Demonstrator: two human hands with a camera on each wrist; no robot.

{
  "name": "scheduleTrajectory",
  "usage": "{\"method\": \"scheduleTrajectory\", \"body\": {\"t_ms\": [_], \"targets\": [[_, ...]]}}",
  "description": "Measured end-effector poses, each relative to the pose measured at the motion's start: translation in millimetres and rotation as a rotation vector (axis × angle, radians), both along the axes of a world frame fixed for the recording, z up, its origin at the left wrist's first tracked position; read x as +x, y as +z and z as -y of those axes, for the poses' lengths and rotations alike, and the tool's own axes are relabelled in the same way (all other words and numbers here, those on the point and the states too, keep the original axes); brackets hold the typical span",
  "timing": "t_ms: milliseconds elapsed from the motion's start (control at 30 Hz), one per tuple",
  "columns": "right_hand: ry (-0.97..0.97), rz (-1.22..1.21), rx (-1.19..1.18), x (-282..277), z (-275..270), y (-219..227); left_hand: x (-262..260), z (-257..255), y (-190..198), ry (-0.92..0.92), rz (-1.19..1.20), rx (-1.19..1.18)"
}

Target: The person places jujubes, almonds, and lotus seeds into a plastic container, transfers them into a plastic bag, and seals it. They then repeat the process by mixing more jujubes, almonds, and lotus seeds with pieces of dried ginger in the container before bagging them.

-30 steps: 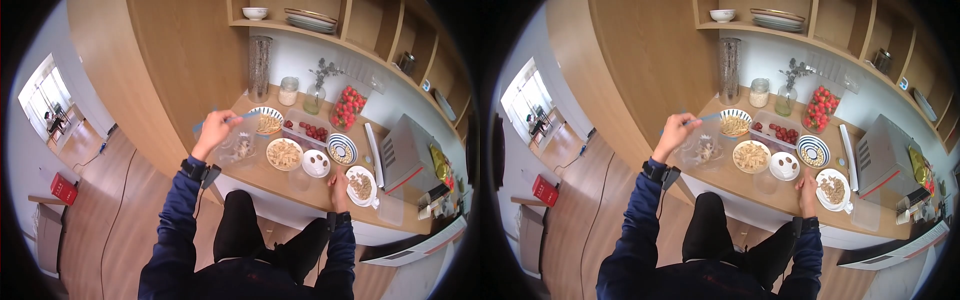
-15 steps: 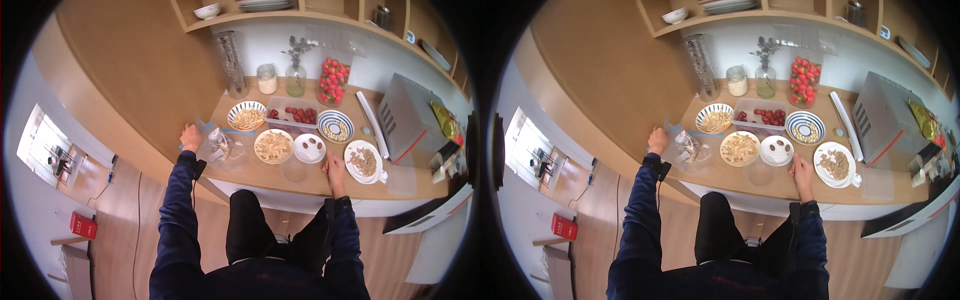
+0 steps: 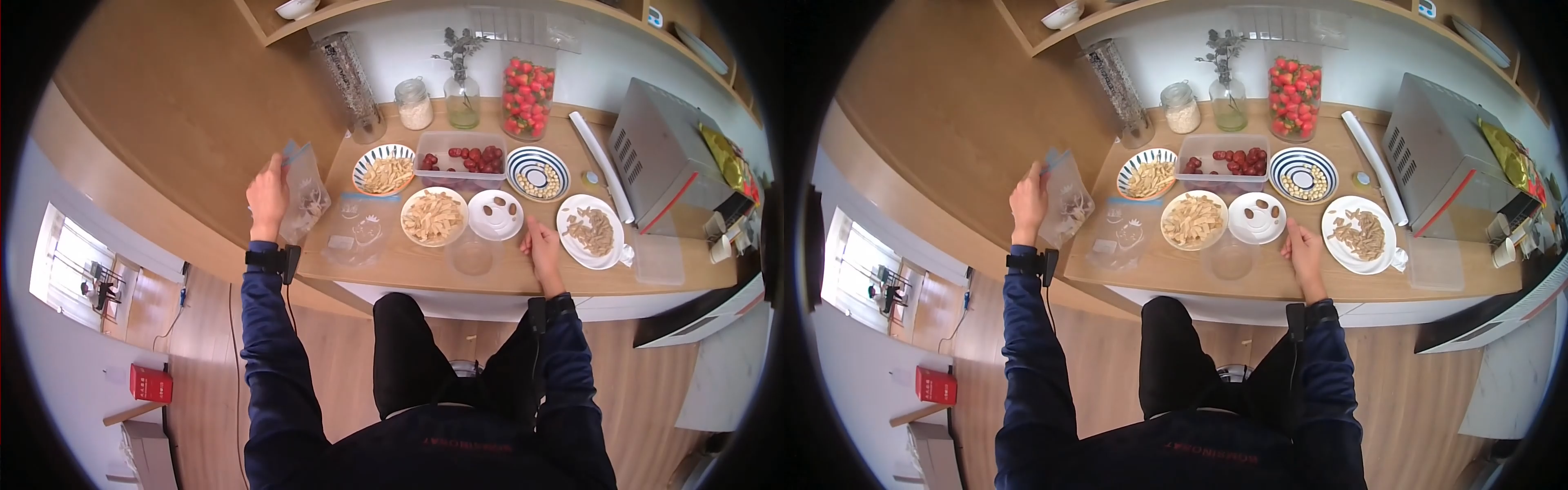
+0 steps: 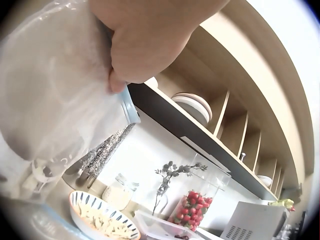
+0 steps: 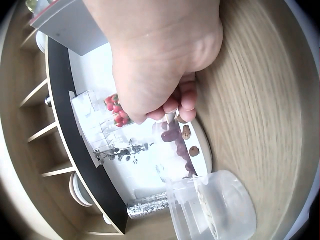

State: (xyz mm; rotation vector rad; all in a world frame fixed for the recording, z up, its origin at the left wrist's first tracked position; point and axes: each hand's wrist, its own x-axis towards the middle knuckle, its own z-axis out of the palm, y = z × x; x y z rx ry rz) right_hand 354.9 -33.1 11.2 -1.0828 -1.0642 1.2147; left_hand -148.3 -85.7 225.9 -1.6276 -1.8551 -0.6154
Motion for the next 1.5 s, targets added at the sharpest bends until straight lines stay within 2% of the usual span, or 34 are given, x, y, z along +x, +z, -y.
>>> {"method": "scheduleTrajectory", "body": {"t_ms": [100,267,333,433,567,633,700,767,833,867,967,1067,1167,1267,1367,1500], "targets": [[-0.001,0.001,0.000,-1,0,1,-10,-3,-1,0.027,0.031,-0.042],[0.018,-0.007,0.006,1,-1,2,-43,-14,-32,0.090,-0.038,-0.053],[0.024,0.007,0.017,1,0,1,-62,-24,-58,0.123,-0.061,-0.070],[0.016,-0.008,0.006,0,0,3,-56,-25,-72,0.125,-0.160,0.009],[0.019,0.019,0.004,0,1,2,17,-5,-59,-0.049,-0.174,0.030],[0.016,0.020,0.000,0,1,4,41,1,-75,-0.185,-0.073,-0.196],[0.015,0.036,0.012,-1,3,6,63,5,-112,-0.243,0.185,-0.456],[0.016,0.045,0.008,1,1,2,92,16,-145,-0.272,0.325,-0.523],[0.009,0.050,-0.003,0,1,-1,109,22,-190,-0.304,0.245,-0.342],[0.005,0.052,-0.005,0,0,-2,122,21,-193,-0.319,0.207,-0.247],[0.003,0.067,0.005,1,-3,-6,153,14,-186,-0.353,0.409,-0.135],[0.013,0.088,0.007,0,-1,-3,180,2,-161,-0.460,0.558,-0.205],[0.017,0.098,0.005,-1,0,-1,192,-18,-148,-0.488,0.477,-0.308],[0.006,0.127,0.008,-2,-1,0,196,-37,-151,-0.426,0.350,-0.376],[-0.020,0.160,0.009,-3,-3,2,193,-55,-155,-0.365,0.333,-0.531],[-0.074,0.188,0.005,-3,-9,7,192,-60,-155,-0.326,0.380,-0.484]]}}
